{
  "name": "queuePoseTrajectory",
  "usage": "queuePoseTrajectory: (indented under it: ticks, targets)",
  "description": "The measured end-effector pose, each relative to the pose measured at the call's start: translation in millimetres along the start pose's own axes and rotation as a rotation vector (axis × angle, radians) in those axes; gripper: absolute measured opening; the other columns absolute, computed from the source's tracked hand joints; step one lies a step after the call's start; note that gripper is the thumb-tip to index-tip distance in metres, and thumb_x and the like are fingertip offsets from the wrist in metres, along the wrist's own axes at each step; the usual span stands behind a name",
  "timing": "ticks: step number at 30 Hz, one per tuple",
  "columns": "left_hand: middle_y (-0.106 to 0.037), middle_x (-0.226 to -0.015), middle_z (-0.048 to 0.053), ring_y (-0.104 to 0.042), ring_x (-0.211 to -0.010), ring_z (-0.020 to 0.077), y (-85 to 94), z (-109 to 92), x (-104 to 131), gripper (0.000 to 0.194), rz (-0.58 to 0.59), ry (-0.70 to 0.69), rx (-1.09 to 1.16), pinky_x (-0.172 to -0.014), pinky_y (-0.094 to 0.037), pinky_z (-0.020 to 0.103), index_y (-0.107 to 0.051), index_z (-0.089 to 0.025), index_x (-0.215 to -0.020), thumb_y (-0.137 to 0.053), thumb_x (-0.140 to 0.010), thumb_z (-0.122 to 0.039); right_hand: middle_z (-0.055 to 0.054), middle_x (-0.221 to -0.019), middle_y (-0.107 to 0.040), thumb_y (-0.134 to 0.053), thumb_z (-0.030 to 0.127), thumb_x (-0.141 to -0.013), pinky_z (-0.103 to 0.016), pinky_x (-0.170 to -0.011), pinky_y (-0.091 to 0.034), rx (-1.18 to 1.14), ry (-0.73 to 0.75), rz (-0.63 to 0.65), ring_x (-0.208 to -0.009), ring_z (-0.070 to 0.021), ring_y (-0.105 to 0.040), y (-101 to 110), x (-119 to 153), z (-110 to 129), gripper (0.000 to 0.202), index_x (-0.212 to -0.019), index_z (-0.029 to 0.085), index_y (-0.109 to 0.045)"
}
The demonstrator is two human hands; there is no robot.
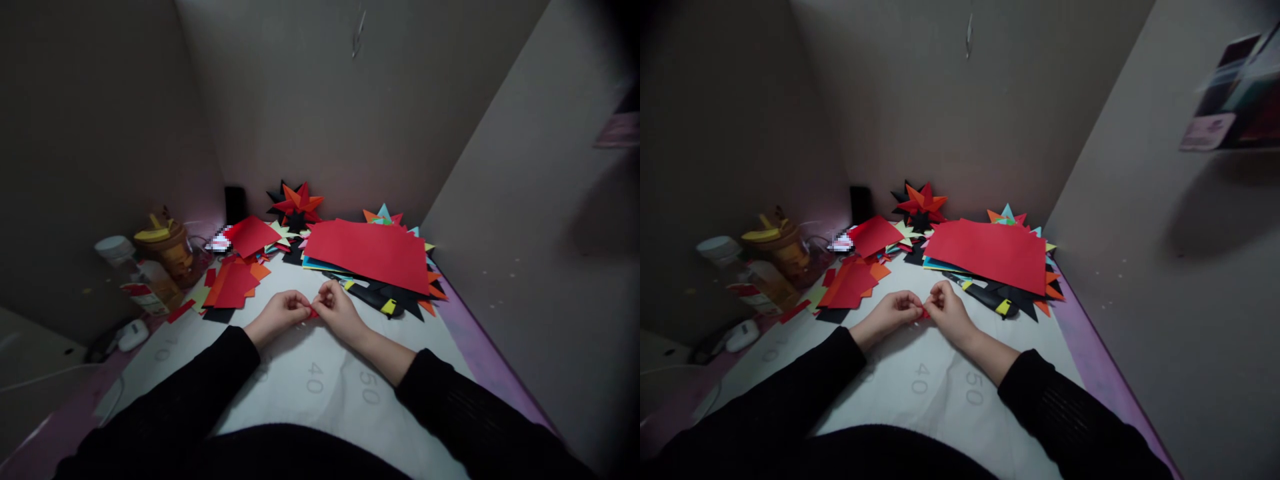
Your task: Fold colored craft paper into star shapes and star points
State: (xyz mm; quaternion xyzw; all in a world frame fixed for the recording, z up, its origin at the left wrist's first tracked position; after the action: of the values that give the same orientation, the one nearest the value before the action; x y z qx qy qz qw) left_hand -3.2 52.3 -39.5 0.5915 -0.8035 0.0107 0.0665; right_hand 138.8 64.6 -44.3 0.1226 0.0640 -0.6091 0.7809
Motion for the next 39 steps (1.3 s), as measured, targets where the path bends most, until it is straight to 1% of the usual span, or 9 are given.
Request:
queuePoseTrajectory:
  ticks: [9,12,15,19,23,27,32,35,39]
  targets:
    - [-0.06,-0.06,0.0,-0.052,-0.049,0.0093,4.2,-3.2,1.0,0.026,-0.151,-0.037,0.002,-0.05,-0.037,0.02,-0.058,-0.013,-0.08,-0.071,-0.066,-0.031,0.006,-0.068,-0.056,-0.056,0.018,-0.07,-0.025,-0.06,-0.044,-0.081,-0.017,-0.01,-0.061,-0.0119,-0.056,0.2,-3.4,-5.4,0.023,-0.086,0.023,-0.04]
    - [-0.063,-0.064,0.001,-0.053,-0.05,0.01,3.3,-2.1,0.7,0.028,-0.132,-0.02,0.01,-0.05,-0.04,0.022,-0.059,-0.013,-0.084,-0.069,-0.067,-0.033,0.006,-0.068,-0.056,-0.056,0.018,-0.069,-0.025,-0.06,-0.045,-0.044,-0.013,-0.02,-0.061,-0.0122,-0.057,0.6,-2.6,-4.7,0.022,-0.085,0.022,-0.041]
    - [-0.063,-0.063,0.002,-0.054,-0.051,0.0109,2.8,-0.1,-0.1,0.024,-0.11,-0.025,-0.035,-0.052,-0.042,0.023,-0.06,-0.013,-0.079,-0.068,-0.068,-0.033,0.005,-0.069,-0.058,-0.055,0.017,-0.069,-0.026,-0.061,-0.045,-0.06,-0.022,-0.004,-0.063,-0.0131,-0.059,0.3,-1.4,-5.1,0.023,-0.087,0.022,-0.041]
    - [-0.061,-0.061,0.001,-0.053,-0.05,0.0103,7.0,2.7,-0.5,0.023,-0.163,-0.034,-0.033,-0.051,-0.04,0.022,-0.06,-0.013,-0.08,-0.068,-0.069,-0.032,0.002,-0.077,-0.063,-0.05,0.014,-0.069,-0.028,-0.067,-0.047,-0.126,-0.013,0.005,-0.07,-0.0139,-0.061,1.7,-1.9,-6.2,0.024,-0.089,0.022,-0.041]
    - [-0.061,-0.063,0.001,-0.051,-0.049,0.0088,8.9,3.5,-0.4,0.02,-0.18,-0.03,-0.01,-0.049,-0.037,0.02,-0.058,-0.014,-0.084,-0.064,-0.073,-0.029,-0.002,-0.089,-0.063,-0.051,0.012,-0.068,-0.029,-0.072,-0.046,-0.014,0.042,0.012,-0.082,-0.0156,-0.06,3.2,-2.2,-3.3,0.024,-0.091,0.021,-0.051]
    - [-0.063,-0.067,0.002,-0.052,-0.052,0.0095,5.6,0.2,0.3,0.021,-0.151,-0.032,0.018,-0.051,-0.04,0.022,-0.057,-0.013,-0.089,-0.062,-0.072,-0.025,-0.002,-0.085,-0.062,-0.052,0.014,-0.071,-0.029,-0.071,-0.046,0.077,0.049,0.021,-0.078,-0.0159,-0.058,2.7,-2.0,-0.6,0.017,-0.085,0.02,-0.059]
    - [-0.061,-0.064,-0.001,-0.052,-0.052,0.0094,4.6,-2.8,1.6,0.018,-0.155,-0.095,-0.022,-0.05,-0.038,0.02,-0.054,-0.015,-0.085,-0.063,-0.07,-0.021,0.001,-0.074,-0.06,-0.051,0.018,-0.073,-0.026,-0.063,-0.043,0.006,-0.002,-0.029,-0.066,-0.0133,-0.057,5.7,-4.1,-3.3,0.014,-0.085,0.018,-0.059]
    - [-0.066,-0.073,0.003,-0.058,-0.061,0.012,5.3,-3.3,1.8,0.015,-0.156,-0.15,-0.086,-0.057,-0.043,0.023,-0.06,-0.014,-0.083,-0.062,-0.07,-0.019,0.005,-0.062,-0.055,-0.052,0.021,-0.073,-0.023,-0.055,-0.039,-0.044,-0.058,-0.062,-0.055,-0.0109,-0.051,7.8,-4.8,-5.0,0.017,-0.089,0.018,-0.055]
    - [-0.071,-0.093,0.009,-0.064,-0.083,0.0194,6.5,-3.7,1.7,0.025,-0.159,-0.153,-0.125,-0.077,-0.048,0.033,-0.067,-0.014,-0.093,-0.063,-0.07,-0.019,0.007,-0.059,-0.053,-0.055,0.023,-0.071,-0.022,-0.055,-0.039,-0.119,-0.112,-0.066,-0.053,-0.0104,-0.051,7.8,-4.8,-4.5,0.022,-0.093,0.019,-0.05]
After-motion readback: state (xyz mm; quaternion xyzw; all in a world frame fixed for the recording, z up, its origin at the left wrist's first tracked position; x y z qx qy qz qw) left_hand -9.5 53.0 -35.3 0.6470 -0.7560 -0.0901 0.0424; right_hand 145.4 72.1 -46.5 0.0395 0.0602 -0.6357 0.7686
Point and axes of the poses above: each hand's wrist, its own x-axis away from the middle knuckle, its own y-axis out of the back of the hand, z = x × y, the point moved 4 cm from there along -x, towards the middle knuckle
